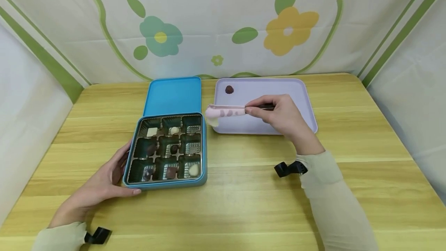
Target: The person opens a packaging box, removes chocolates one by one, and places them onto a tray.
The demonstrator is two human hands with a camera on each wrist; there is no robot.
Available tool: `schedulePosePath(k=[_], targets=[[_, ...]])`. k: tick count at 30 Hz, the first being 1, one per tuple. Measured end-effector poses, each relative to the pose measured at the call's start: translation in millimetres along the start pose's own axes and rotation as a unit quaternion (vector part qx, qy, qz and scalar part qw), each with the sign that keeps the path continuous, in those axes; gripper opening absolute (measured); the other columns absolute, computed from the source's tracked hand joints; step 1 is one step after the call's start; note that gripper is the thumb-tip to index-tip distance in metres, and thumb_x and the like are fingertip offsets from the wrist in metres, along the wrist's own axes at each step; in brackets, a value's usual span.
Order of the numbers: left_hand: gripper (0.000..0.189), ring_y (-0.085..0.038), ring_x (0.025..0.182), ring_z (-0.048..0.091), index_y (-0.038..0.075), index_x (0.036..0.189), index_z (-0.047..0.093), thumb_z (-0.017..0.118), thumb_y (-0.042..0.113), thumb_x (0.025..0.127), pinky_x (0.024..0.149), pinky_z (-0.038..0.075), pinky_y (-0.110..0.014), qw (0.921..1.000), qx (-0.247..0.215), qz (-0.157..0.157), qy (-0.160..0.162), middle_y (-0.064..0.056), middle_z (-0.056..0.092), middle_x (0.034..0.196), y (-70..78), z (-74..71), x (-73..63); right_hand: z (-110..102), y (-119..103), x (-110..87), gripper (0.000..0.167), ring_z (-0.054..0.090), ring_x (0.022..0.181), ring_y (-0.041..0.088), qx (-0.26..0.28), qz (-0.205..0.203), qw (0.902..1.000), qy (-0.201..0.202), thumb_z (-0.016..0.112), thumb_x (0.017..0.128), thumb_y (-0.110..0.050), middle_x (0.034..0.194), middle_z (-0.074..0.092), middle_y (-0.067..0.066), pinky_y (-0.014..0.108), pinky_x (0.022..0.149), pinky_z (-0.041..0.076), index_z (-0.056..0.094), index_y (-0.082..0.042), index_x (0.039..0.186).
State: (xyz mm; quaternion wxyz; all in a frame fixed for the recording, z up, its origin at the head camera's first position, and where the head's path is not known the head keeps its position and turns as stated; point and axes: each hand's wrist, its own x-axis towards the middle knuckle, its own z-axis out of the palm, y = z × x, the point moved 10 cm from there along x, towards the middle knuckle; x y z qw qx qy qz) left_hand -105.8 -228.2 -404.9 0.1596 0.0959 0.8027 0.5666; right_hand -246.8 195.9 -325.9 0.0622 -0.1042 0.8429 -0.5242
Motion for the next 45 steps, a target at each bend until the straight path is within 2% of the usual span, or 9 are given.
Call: schedulePosePath(k=[2, 4, 11, 16, 20, 24, 31, 40, 45], targets=[[0.132, -0.037, 0.160, 0.026, 0.037, 0.174, 0.009, 0.095, 0.005, 0.078, 0.112, 0.035, -0.003, 1.0000, -0.001, -0.002, 0.000, -0.016, 0.015, 0.179, -0.2, 0.3, 0.0, -4, 9, 3.0, 0.024, 0.053, 0.068, 0.012, 0.020, 0.024, 0.9994, 0.013, 0.083, 0.097, -0.032, 0.087, 0.076, -0.015, 0.027, 0.055, 0.040, 0.085, -0.013, 0.112], [0.132, -0.039, 0.159, 0.026, 0.037, 0.174, 0.009, 0.095, 0.004, 0.078, 0.111, 0.036, -0.004, 1.0000, -0.004, -0.002, 0.000, -0.017, 0.015, 0.179, -0.2, 0.6, -0.1, -7, 18, 5.9, 0.021, 0.053, 0.070, 0.011, 0.034, 0.044, 0.9980, 0.028, 0.083, 0.097, -0.031, 0.087, 0.076, -0.016, 0.026, 0.057, 0.040, 0.085, -0.014, 0.110], [0.132, 0.010, 0.145, 0.035, 0.035, 0.174, 0.009, 0.095, 0.003, 0.078, 0.112, 0.036, -0.004, 1.0000, -0.004, 0.004, 0.000, -0.017, 0.015, 0.179, 0.6, 0.1, -0.4, -13, 50, 12.8, 0.019, 0.053, 0.074, 0.010, 0.059, 0.115, 0.9890, 0.072, 0.085, 0.096, -0.031, 0.082, 0.075, -0.019, 0.023, 0.062, 0.044, 0.086, -0.017, 0.107], [0.132, 0.011, 0.144, 0.035, 0.036, 0.174, 0.010, 0.095, 0.003, 0.078, 0.112, 0.036, -0.004, 1.0000, -0.004, 0.004, 0.002, -0.016, 0.016, 0.178, 0.0, -0.4, 0.2, -10, 62, 15.3, 0.036, 0.055, 0.076, 0.007, 0.053, 0.141, 0.9858, 0.075, 0.083, 0.097, -0.031, 0.080, 0.075, -0.021, 0.020, 0.065, 0.048, 0.080, -0.003, 0.121], [0.132, 0.009, 0.143, 0.039, 0.035, 0.174, 0.009, 0.095, 0.003, 0.079, 0.111, 0.039, -0.005, 1.0000, -0.007, 0.007, -0.002, -0.017, 0.016, 0.178, -0.1, 0.0, 0.5, -13, 66, 14.5, 0.042, 0.055, 0.078, 0.005, 0.029, 0.156, 0.9832, 0.090, 0.082, 0.098, -0.034, 0.078, 0.074, -0.024, 0.019, 0.065, 0.048, 0.078, -0.002, 0.125], [0.132, 0.002, 0.145, 0.042, 0.036, 0.174, 0.009, 0.094, 0.002, 0.079, 0.110, 0.042, -0.007, 0.9999, -0.008, 0.006, -0.004, -0.017, 0.016, 0.178, -0.6, 0.1, 0.8, -19, 66, 13.7, 0.043, 0.056, 0.082, 0.004, 0.020, 0.157, 0.9803, 0.118, 0.083, 0.096, -0.035, 0.086, 0.072, -0.025, 0.017, 0.067, 0.050, 0.079, -0.004, 0.126], [0.134, -0.048, 0.157, 0.026, 0.038, 0.174, 0.009, 0.095, 0.002, 0.077, 0.111, 0.039, -0.007, 0.9999, -0.014, -0.002, -0.004, -0.015, 0.013, 0.179, -0.5, 1.1, 1.9, -28, 53, 12.3, 0.042, 0.062, 0.094, 0.001, -0.044, 0.114, 0.9801, 0.157, 0.082, 0.096, -0.043, 0.101, 0.073, -0.016, 0.014, 0.070, 0.052, 0.082, -0.011, 0.122], [0.134, -0.050, 0.157, 0.025, 0.038, 0.174, 0.008, 0.095, 0.002, 0.078, 0.110, 0.042, -0.008, 0.9998, -0.019, -0.006, -0.005, -0.015, 0.012, 0.179, 1.0, 1.6, 1.8, -16, 61, 15.0, 0.042, 0.056, 0.080, 0.003, -0.013, 0.138, 0.9819, 0.129, 0.082, 0.096, -0.040, 0.086, 0.069, -0.025, 0.016, 0.064, 0.049, 0.081, -0.007, 0.123], [0.133, -0.051, 0.158, 0.023, 0.039, 0.174, 0.008, 0.094, 0.002, 0.079, 0.110, 0.041, -0.008, 0.9997, -0.024, -0.010, -0.006, -0.014, 0.012, 0.179, 0.4, 2.2, 1.2, -19, 66, 14.1, 0.044, 0.057, 0.075, 0.001, -0.027, 0.152, 0.9781, 0.140, 0.081, 0.097, -0.043, 0.095, 0.069, -0.017, 0.016, 0.063, 0.051, 0.081, -0.009, 0.125]])
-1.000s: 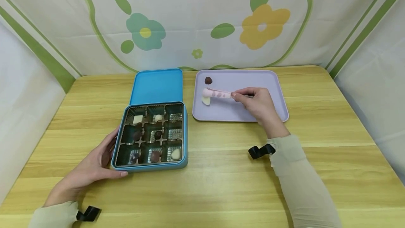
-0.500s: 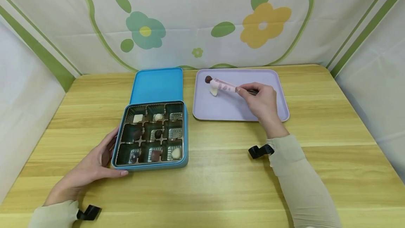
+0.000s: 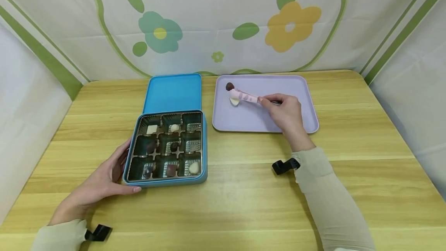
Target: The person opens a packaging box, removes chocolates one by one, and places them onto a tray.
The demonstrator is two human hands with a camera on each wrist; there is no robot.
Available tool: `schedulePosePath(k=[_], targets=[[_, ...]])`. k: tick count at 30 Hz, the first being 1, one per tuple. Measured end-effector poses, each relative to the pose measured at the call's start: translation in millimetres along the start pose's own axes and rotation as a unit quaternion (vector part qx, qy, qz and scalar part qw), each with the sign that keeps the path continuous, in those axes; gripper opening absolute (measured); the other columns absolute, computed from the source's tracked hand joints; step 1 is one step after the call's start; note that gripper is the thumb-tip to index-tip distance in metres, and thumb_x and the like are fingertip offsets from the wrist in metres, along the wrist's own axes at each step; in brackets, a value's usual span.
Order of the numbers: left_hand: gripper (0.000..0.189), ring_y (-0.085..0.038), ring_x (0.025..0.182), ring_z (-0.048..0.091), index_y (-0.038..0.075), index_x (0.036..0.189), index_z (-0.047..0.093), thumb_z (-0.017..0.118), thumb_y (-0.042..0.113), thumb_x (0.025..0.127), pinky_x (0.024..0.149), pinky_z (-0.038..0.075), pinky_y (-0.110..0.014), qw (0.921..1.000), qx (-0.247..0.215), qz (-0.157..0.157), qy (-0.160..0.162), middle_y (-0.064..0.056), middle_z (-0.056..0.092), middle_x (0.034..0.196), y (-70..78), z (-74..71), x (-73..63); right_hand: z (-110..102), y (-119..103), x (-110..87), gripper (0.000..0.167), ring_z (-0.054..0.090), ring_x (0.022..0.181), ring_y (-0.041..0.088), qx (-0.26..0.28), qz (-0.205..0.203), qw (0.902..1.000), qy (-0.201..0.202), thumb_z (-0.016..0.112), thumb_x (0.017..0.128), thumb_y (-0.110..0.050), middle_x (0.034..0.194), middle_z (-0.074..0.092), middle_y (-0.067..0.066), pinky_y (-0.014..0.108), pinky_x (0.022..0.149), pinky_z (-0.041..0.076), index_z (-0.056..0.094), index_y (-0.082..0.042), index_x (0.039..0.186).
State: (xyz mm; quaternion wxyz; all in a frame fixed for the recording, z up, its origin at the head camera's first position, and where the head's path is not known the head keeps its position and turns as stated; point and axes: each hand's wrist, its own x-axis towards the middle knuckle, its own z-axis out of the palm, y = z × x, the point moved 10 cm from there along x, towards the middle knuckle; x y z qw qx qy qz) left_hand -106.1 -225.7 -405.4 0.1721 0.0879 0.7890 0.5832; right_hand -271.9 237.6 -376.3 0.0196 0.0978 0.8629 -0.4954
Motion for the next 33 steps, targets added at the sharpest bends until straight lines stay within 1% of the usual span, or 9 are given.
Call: schedulePosePath(k=[4, 8, 11, 14, 16, 20, 25, 27, 33], targets=[[0.133, -0.051, 0.158, 0.024, 0.039, 0.174, 0.009, 0.095, 0.003, 0.079, 0.110, 0.041, -0.007, 1.0000, 0.001, -0.002, 0.002, -0.014, 0.013, 0.179, -0.5, -0.2, -0.3, -4, -1, -0.8, 0.045, 0.059, 0.080, 0.003, -0.013, -0.004, 0.9999, 0.010, 0.080, 0.097, -0.046, 0.106, 0.071, -0.010, 0.017, 0.065, 0.052, 0.081, -0.011, 0.125], [0.132, -0.049, 0.158, 0.024, 0.039, 0.173, 0.009, 0.095, 0.003, 0.079, 0.110, 0.039, -0.006, 1.0000, 0.002, -0.002, 0.003, -0.013, 0.014, 0.179, -0.6, -0.2, -0.1, -15, -5, -1.3, 0.047, 0.060, 0.086, 0.004, -0.032, -0.007, 0.9993, 0.015, 0.080, 0.096, -0.050, 0.105, 0.070, -0.014, 0.016, 0.068, 0.053, 0.081, -0.014, 0.126], [0.132, -0.047, 0.158, 0.025, 0.039, 0.174, 0.009, 0.094, 0.003, 0.079, 0.111, 0.039, -0.006, 1.0000, 0.004, 0.000, 0.003, -0.013, 0.015, 0.178, -0.8, -0.6, 0.1, -24, -9, -2.0, 0.048, 0.059, 0.083, 0.004, -0.050, -0.014, 0.9986, 0.011, 0.080, 0.095, -0.052, 0.092, 0.068, -0.021, 0.018, 0.067, 0.052, 0.082, -0.014, 0.124], [0.132, -0.045, 0.157, 0.027, 0.038, 0.174, 0.009, 0.094, 0.003, 0.079, 0.111, 0.040, -0.007, 1.0000, 0.005, 0.001, 0.002, -0.013, 0.017, 0.178, -0.5, -1.0, 0.2, -29, -12, -3.4, 0.050, 0.058, 0.081, 0.007, -0.073, -0.019, 0.9971, 0.001, 0.080, 0.094, -0.054, 0.084, 0.066, -0.023, 0.022, 0.067, 0.049, 0.082, -0.013, 0.122], [0.131, -0.045, 0.157, 0.028, 0.038, 0.174, 0.009, 0.094, 0.003, 0.079, 0.111, 0.040, -0.007, 1.0000, 0.005, 0.002, 0.002, -0.014, 0.017, 0.178, -0.2, -1.2, 0.1, -29, -14, -4.2, 0.050, 0.058, 0.082, 0.010, -0.087, -0.020, 0.9960, -0.008, 0.080, 0.094, -0.055, 0.082, 0.066, -0.022, 0.025, 0.067, 0.047, 0.082, -0.013, 0.121], [0.131, -0.047, 0.158, 0.024, 0.039, 0.173, 0.009, 0.094, 0.004, 0.080, 0.110, 0.039, -0.006, 1.0000, 0.005, -0.004, 0.002, -0.014, 0.015, 0.179, -1.2, -0.8, -0.1, -22, -15, -5.2, 0.048, 0.054, 0.091, 0.017, -0.092, -0.024, 0.9952, -0.024, 0.079, 0.095, -0.052, 0.091, 0.070, -0.018, 0.028, 0.069, 0.045, 0.082, -0.012, 0.122], [0.131, -0.050, 0.159, 0.021, 0.040, 0.173, 0.009, 0.094, 0.005, 0.080, 0.109, 0.040, -0.007, 0.9999, 0.005, -0.012, 0.001, -0.015, 0.014, 0.179, -2.1, -0.4, -0.4, -15, -15, -6.0, 0.044, 0.053, 0.103, 0.017, -0.086, -0.025, 0.9957, -0.024, 0.077, 0.098, -0.049, 0.105, 0.074, -0.010, 0.027, 0.076, 0.045, 0.082, -0.012, 0.122], [0.131, -0.050, 0.159, 0.021, 0.039, 0.173, 0.009, 0.094, 0.004, 0.080, 0.109, 0.039, -0.007, 0.9999, 0.006, -0.010, 0.001, -0.015, 0.014, 0.179, -1.5, -0.5, -0.4, -13, -14, -6.3, 0.044, 0.054, 0.105, 0.016, -0.082, -0.023, 0.9962, -0.017, 0.078, 0.097, -0.049, 0.107, 0.075, -0.009, 0.026, 0.078, 0.045, 0.083, -0.012, 0.121], [0.132, -0.050, 0.159, 0.022, 0.039, 0.173, 0.009, 0.094, 0.004, 0.080, 0.109, 0.040, -0.007, 0.9999, 0.005, -0.011, 0.002, -0.015, 0.014, 0.179, -1.5, -0.8, 0.0, -12, -16, -7.1, 0.043, 0.056, 0.103, 0.014, -0.077, -0.028, 0.9966, -0.003, 0.080, 0.095, -0.049, 0.107, 0.078, -0.005, 0.024, 0.075, 0.046, 0.084, -0.012, 0.117]])
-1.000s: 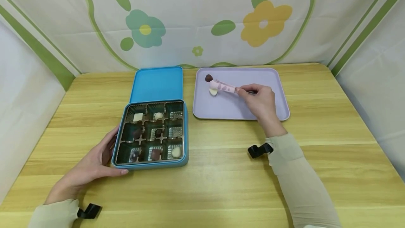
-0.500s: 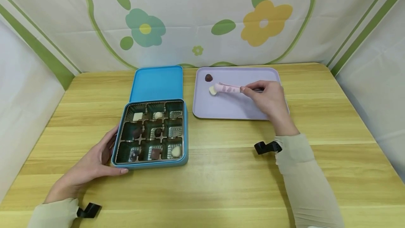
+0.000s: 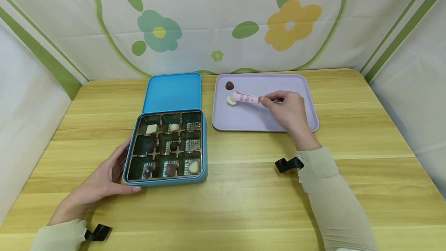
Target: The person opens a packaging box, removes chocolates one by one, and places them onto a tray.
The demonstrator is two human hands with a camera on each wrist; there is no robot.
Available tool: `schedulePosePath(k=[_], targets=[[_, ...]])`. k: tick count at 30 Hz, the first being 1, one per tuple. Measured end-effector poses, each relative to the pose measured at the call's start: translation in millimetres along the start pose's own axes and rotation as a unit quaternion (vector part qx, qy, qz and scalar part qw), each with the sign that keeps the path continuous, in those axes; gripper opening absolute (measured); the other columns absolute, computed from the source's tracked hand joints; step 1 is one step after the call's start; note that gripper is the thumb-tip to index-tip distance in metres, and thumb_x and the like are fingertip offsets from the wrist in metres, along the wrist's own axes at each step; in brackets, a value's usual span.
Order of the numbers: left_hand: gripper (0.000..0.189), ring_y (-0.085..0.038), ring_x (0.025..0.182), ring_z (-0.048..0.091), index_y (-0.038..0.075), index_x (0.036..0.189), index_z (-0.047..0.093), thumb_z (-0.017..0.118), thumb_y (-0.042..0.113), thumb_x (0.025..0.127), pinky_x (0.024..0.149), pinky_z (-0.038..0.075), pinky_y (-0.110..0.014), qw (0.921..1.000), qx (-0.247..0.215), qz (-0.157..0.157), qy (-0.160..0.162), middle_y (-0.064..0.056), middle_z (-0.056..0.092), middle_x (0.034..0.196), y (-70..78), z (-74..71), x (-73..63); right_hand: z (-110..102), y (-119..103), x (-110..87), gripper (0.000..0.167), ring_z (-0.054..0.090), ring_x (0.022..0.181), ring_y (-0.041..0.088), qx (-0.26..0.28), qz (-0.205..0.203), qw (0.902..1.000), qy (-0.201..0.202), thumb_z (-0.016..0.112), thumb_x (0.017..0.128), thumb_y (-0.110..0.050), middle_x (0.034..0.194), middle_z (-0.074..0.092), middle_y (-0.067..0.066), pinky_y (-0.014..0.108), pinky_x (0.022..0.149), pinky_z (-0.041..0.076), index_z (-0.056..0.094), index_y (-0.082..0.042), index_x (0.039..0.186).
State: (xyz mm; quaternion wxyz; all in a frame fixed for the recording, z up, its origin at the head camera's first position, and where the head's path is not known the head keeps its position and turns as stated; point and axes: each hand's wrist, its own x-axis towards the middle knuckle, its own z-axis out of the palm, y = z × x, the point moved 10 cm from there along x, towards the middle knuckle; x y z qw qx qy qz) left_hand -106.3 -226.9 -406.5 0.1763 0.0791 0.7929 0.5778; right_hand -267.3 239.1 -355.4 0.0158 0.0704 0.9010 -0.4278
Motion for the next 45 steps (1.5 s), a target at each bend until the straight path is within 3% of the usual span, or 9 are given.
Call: schedulePosePath(k=[8, 17, 24, 29, 36, 42, 45], targets=[[0.131, -0.050, 0.160, 0.021, 0.040, 0.173, 0.009, 0.094, 0.005, 0.080, 0.109, 0.040, -0.007, 1.0000, 0.001, -0.005, 0.000, -0.015, 0.014, 0.179, 0.0, 0.2, 0.0, -2, -1, -2.4, 0.047, 0.054, 0.102, 0.015, 0.003, -0.001, 1.0000, -0.009, 0.080, 0.095, -0.053, 0.099, 0.072, -0.017, 0.028, 0.078, 0.045, 0.083, -0.013, 0.119], [0.132, -0.050, 0.160, 0.019, 0.039, 0.174, 0.008, 0.094, 0.005, 0.080, 0.110, 0.037, -0.005, 1.0000, 0.005, 0.001, 0.000, -0.015, 0.012, 0.179, 0.2, 0.4, -0.5, 4, -4, -2.9, 0.043, 0.057, 0.104, 0.015, 0.018, -0.006, 0.9996, -0.021, 0.080, 0.097, -0.046, 0.117, 0.077, 0.003, 0.022, 0.076, 0.049, 0.082, -0.010, 0.120], [0.132, -0.049, 0.161, 0.017, 0.039, 0.173, 0.008, 0.095, 0.006, 0.080, 0.110, 0.035, -0.003, 1.0000, 0.007, 0.000, 0.000, -0.014, 0.010, 0.180, 0.8, 0.7, -1.3, -7, -9, -5.4, 0.047, 0.060, 0.099, 0.008, 0.007, -0.026, 0.9996, 0.004, 0.080, 0.094, -0.053, 0.092, 0.071, -0.026, 0.020, 0.077, 0.048, 0.084, -0.013, 0.118], [0.132, -0.047, 0.162, 0.014, 0.038, 0.174, 0.008, 0.094, 0.005, 0.080, 0.111, 0.032, -0.001, 0.9999, 0.009, 0.007, 0.001, -0.013, 0.010, 0.180, 1.7, 0.2, -2.0, -8, -28, -14.0, 0.037, 0.065, 0.091, 0.003, 0.018, -0.083, 0.9963, 0.002, 0.082, 0.095, -0.047, 0.093, 0.074, -0.024, 0.019, 0.071, 0.050, 0.085, -0.017, 0.116], [0.132, -0.045, 0.163, 0.012, 0.037, 0.174, 0.008, 0.094, 0.004, 0.079, 0.112, 0.030, 0.000, 0.9998, 0.011, 0.014, 0.001, -0.014, 0.010, 0.180, 2.2, 0.1, -1.8, 5, -69, -40.5, 0.017, 0.069, 0.084, 0.005, 0.039, -0.193, 0.9787, -0.058, 0.086, 0.094, -0.025, 0.099, 0.079, -0.008, 0.017, 0.069, 0.055, 0.086, -0.019, 0.110], [0.132, -0.047, 0.161, 0.016, 0.038, 0.174, 0.008, 0.095, 0.005, 0.079, 0.111, 0.034, -0.002, 1.0000, 0.007, 0.006, 0.000, -0.015, 0.011, 0.180, 1.5, 0.7, -1.0, 18, -91, -65.1, 0.016, 0.062, 0.073, 0.010, 0.041, -0.297, 0.9470, -0.115, 0.088, 0.091, -0.013, 0.087, 0.074, -0.003, 0.019, 0.063, 0.051, 0.086, -0.019, 0.106], [0.132, -0.046, 0.161, 0.017, 0.036, 0.174, 0.009, 0.095, 0.004, 0.079, 0.112, 0.034, -0.003, 0.9999, 0.009, 0.010, -0.001, -0.016, 0.013, 0.179, 1.7, 0.1, -0.7, 24, -91, -73.7, 0.019, 0.061, 0.072, 0.010, 0.045, -0.319, 0.9358, -0.144, 0.088, 0.090, -0.010, 0.086, 0.074, -0.005, 0.019, 0.064, 0.052, 0.085, -0.020, 0.106]])
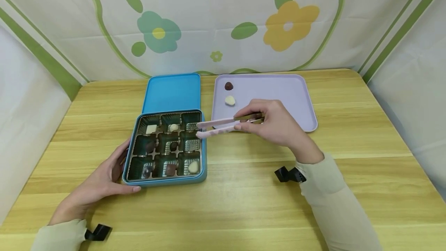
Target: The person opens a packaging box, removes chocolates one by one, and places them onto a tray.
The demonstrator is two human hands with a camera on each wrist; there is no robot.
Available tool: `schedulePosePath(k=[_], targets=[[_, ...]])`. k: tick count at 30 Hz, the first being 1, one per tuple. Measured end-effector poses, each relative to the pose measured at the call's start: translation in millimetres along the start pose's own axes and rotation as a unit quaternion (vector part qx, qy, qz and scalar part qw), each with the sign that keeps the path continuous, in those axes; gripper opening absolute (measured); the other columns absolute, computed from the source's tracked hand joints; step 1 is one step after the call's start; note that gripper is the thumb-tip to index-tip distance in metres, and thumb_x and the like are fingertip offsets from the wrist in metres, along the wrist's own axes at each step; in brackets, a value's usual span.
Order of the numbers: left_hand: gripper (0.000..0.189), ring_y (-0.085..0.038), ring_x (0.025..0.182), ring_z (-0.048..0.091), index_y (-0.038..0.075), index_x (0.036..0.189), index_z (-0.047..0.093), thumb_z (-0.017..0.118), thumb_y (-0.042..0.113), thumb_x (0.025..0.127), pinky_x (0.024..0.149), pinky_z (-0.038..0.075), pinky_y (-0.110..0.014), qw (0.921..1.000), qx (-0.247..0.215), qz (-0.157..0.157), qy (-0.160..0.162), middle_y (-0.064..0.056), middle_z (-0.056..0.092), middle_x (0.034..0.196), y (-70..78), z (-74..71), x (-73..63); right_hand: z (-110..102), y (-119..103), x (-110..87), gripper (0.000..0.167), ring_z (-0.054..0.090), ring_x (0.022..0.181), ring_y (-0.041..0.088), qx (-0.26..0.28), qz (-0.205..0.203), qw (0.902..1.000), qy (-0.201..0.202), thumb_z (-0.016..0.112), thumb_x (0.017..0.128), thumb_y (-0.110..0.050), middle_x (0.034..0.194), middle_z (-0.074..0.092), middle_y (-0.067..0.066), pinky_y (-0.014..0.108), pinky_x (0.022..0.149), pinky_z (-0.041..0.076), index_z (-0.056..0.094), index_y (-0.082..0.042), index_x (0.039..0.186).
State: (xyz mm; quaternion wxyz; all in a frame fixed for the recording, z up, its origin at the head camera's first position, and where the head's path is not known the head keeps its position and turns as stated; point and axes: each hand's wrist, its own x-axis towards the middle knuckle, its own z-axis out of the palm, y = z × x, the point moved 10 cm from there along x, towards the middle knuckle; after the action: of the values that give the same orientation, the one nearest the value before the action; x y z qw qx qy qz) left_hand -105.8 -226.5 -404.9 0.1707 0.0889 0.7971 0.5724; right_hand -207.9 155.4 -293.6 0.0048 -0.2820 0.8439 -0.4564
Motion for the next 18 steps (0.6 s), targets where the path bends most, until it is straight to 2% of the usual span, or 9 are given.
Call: schedulePosePath(k=[3, 7, 11, 15, 18], targets=[[0.132, -0.037, 0.162, 0.020, 0.035, 0.174, 0.009, 0.094, 0.003, 0.079, 0.113, 0.033, -0.002, 1.0000, 0.006, 0.006, 0.002, -0.016, 0.014, 0.179, 0.5, -0.9, 0.0, 7, -2, -5.9, 0.022, 0.062, 0.071, 0.010, 0.025, -0.009, 0.9993, -0.028, 0.088, 0.089, -0.007, 0.087, 0.074, -0.006, 0.020, 0.063, 0.053, 0.085, -0.020, 0.107], [0.131, -0.008, 0.158, 0.027, 0.036, 0.174, 0.009, 0.094, 0.003, 0.079, 0.113, 0.033, -0.002, 0.9999, 0.008, 0.010, 0.004, -0.016, 0.015, 0.179, 0.2, -1.8, -0.4, 18, -10, -10.2, 0.024, 0.060, 0.068, 0.010, 0.054, -0.034, 0.9960, -0.063, 0.089, 0.088, -0.005, 0.086, 0.073, -0.006, 0.021, 0.062, 0.053, 0.085, -0.018, 0.107], [0.132, 0.009, 0.149, 0.028, 0.035, 0.174, 0.010, 0.095, 0.003, 0.079, 0.113, 0.032, -0.001, 0.9999, 0.009, 0.011, 0.004, -0.016, 0.015, 0.179, 0.6, -1.1, 0.0, 28, -22, -8.8, 0.021, 0.058, 0.067, 0.007, 0.036, -0.061, 0.9937, -0.087, 0.091, 0.086, -0.009, 0.081, 0.070, -0.011, 0.020, 0.059, 0.049, 0.086, -0.021, 0.103], [0.132, 0.009, 0.150, 0.029, 0.035, 0.174, 0.009, 0.095, 0.004, 0.079, 0.113, 0.032, -0.001, 0.9999, 0.011, 0.012, 0.004, -0.016, 0.016, 0.179, 1.2, -0.7, 0.5, 39, -48, -0.7, 0.018, 0.056, 0.067, 0.003, -0.039, -0.095, 0.9890, -0.107, 0.094, 0.083, -0.014, 0.079, 0.067, -0.015, 0.022, 0.058, 0.047, 0.087, -0.022, 0.098], [0.132, -0.010, 0.158, 0.028, 0.035, 0.174, 0.009, 0.095, 0.003, 0.078, 0.113, 0.032, -0.002, 0.9998, 0.011, 0.014, 0.006, -0.017, 0.016, 0.178, 0.3, -0.3, 0.6, 57, -78, 10.7, 0.016, 0.056, 0.070, 0.001, -0.107, -0.119, 0.9761, -0.147, 0.094, 0.083, -0.016, 0.080, 0.067, -0.013, 0.024, 0.063, 0.050, 0.087, -0.018, 0.097]])
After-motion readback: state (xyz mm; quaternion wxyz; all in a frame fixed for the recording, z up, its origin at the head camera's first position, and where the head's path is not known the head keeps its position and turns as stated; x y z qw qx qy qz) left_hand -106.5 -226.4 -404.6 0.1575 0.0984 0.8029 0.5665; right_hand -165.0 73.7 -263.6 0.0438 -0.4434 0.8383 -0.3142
